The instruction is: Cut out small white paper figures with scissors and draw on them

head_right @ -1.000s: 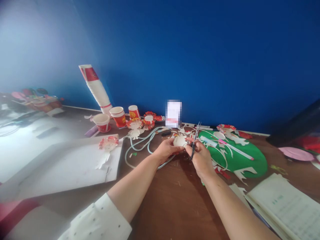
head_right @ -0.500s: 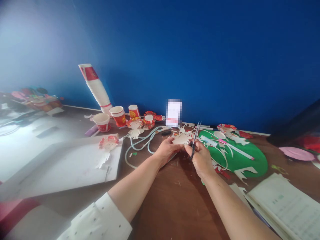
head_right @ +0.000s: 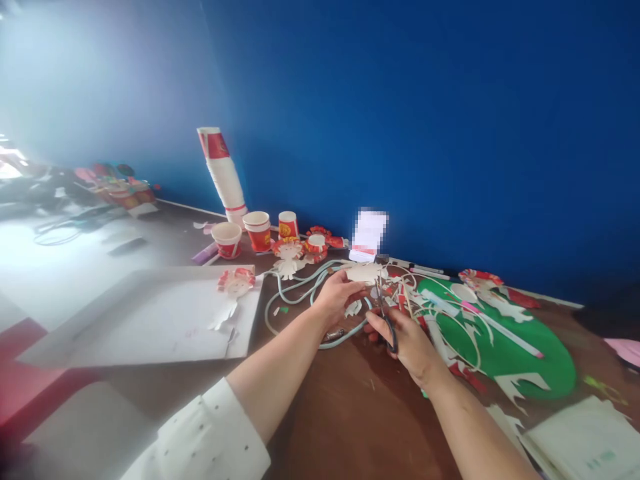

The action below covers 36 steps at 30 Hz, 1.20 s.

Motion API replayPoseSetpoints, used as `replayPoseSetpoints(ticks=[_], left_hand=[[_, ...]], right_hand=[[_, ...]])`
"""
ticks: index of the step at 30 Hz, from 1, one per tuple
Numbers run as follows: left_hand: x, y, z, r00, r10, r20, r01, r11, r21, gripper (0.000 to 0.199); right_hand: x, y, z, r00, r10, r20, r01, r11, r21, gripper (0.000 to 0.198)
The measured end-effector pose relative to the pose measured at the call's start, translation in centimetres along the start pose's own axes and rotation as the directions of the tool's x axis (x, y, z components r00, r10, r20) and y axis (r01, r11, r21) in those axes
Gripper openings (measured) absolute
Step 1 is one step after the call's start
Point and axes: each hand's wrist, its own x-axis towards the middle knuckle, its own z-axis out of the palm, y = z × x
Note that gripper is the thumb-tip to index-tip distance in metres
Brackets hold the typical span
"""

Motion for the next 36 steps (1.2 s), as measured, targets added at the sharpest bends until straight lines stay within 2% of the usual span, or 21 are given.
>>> replayPoseSetpoints(ticks=[3, 12, 20, 36], left_hand=[[0.5, -0.3, -0.2, 1.0, 0.009, -0.017, -0.008, 1.0, 0.012, 0.027], [0.6, -0.6, -0.2, 1.0, 0.008, -0.023, -0.006, 0.996, 0.087, 0.031], [0.3, -0.2, 0.0, 0.999, -0.027, -0.033, 0.029, 0.998, 0.048, 0.035], [0.1, 0.2, 0.3, 0.995, -0.053, -0.079, 0.057, 0.997, 0.055, 0.032]], right_hand=[[-0.4, -0.6, 0.2, 1.0, 0.02, 0.024, -0.018, 0.997, -0.074, 0.047], [-0.2, -0.9, -0.4, 0.998, -0.055, -0.031, 0.047, 0.974, -0.22, 0.051], [0.1, -0.5, -0.7, 0.996, -0.069, -0.052, 0.058, 0.981, -0.187, 0.038], [0.3, 0.0, -1.0, 0.995, -0.087, -0.05, 0.075, 0.976, -0.206, 0.042]])
